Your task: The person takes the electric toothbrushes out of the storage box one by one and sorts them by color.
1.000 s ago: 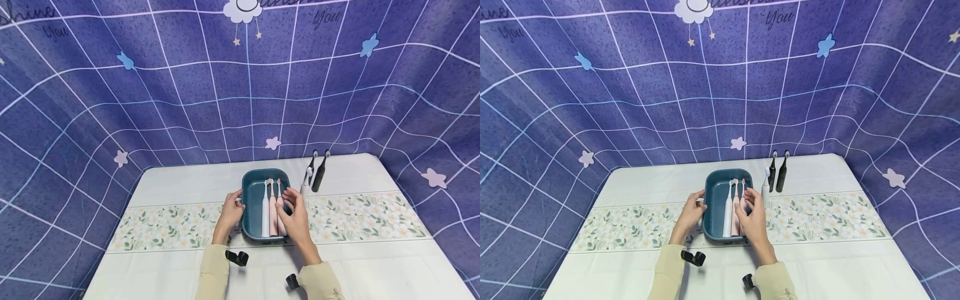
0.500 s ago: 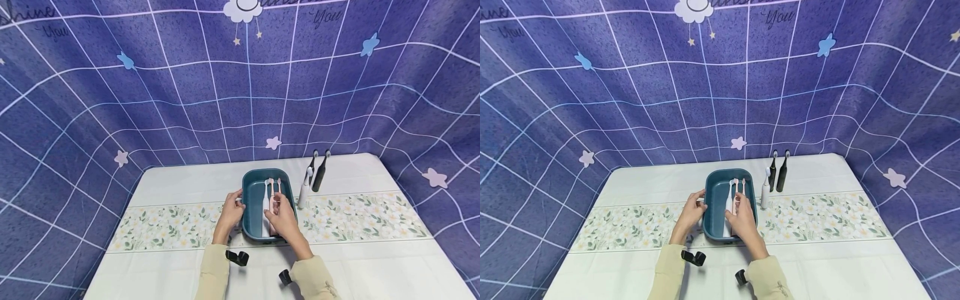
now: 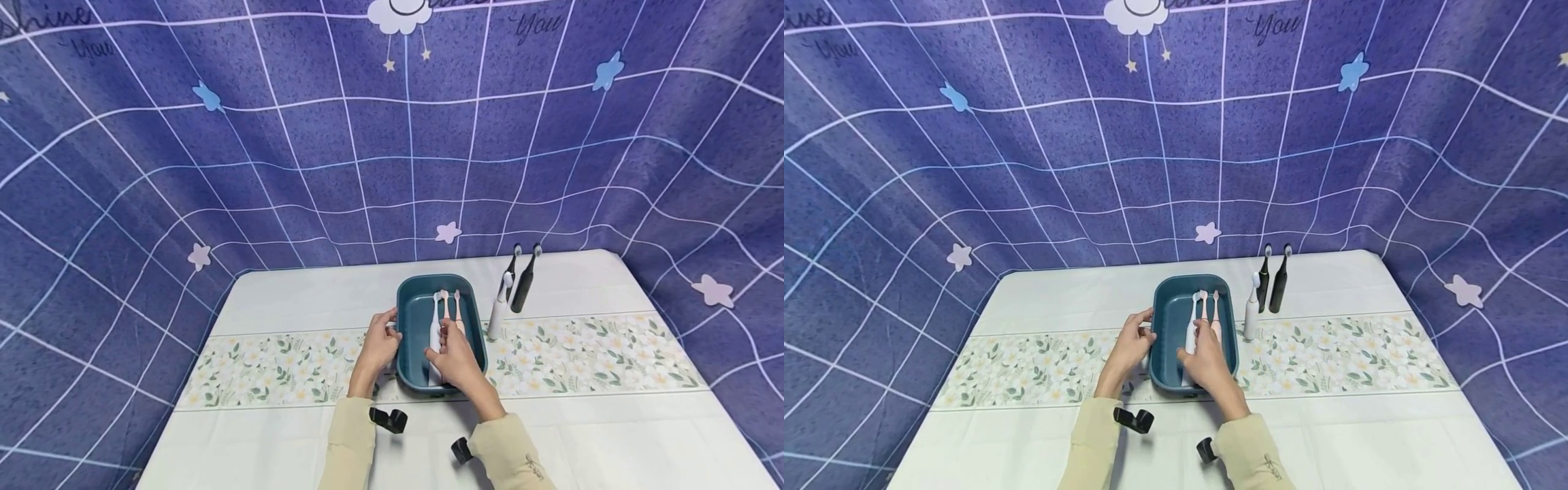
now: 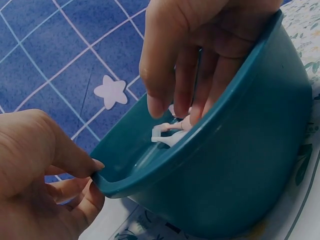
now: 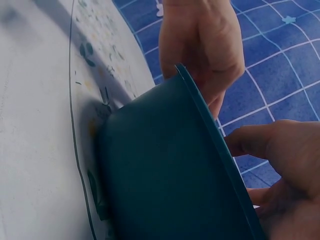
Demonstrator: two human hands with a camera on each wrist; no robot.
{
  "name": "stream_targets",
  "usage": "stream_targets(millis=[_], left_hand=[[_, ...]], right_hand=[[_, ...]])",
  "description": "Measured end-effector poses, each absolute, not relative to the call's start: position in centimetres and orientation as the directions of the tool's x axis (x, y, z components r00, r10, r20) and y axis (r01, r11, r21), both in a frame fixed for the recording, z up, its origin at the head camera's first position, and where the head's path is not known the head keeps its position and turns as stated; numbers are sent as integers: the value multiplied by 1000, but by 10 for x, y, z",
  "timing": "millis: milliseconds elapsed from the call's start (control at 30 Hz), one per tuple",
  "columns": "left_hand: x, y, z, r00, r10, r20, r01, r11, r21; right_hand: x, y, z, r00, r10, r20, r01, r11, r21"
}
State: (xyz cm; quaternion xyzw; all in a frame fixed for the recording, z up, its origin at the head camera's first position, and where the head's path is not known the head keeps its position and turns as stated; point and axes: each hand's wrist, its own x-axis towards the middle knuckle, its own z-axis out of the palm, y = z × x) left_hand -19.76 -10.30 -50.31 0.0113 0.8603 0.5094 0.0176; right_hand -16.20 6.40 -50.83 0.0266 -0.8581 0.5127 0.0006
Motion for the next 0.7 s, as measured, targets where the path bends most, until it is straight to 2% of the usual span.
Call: stream_targets(millis=[200,700], left_hand=[[-198,-103,-503,-999,38,-8,11,473,881],[-199,-103,-504,-999,42,-5,16,477,879]], right_hand=[[-161,62,-506,-998,-62,20,-49,510,-859],[-166,59,-509,-998,-55,22,-47,500,-865]])
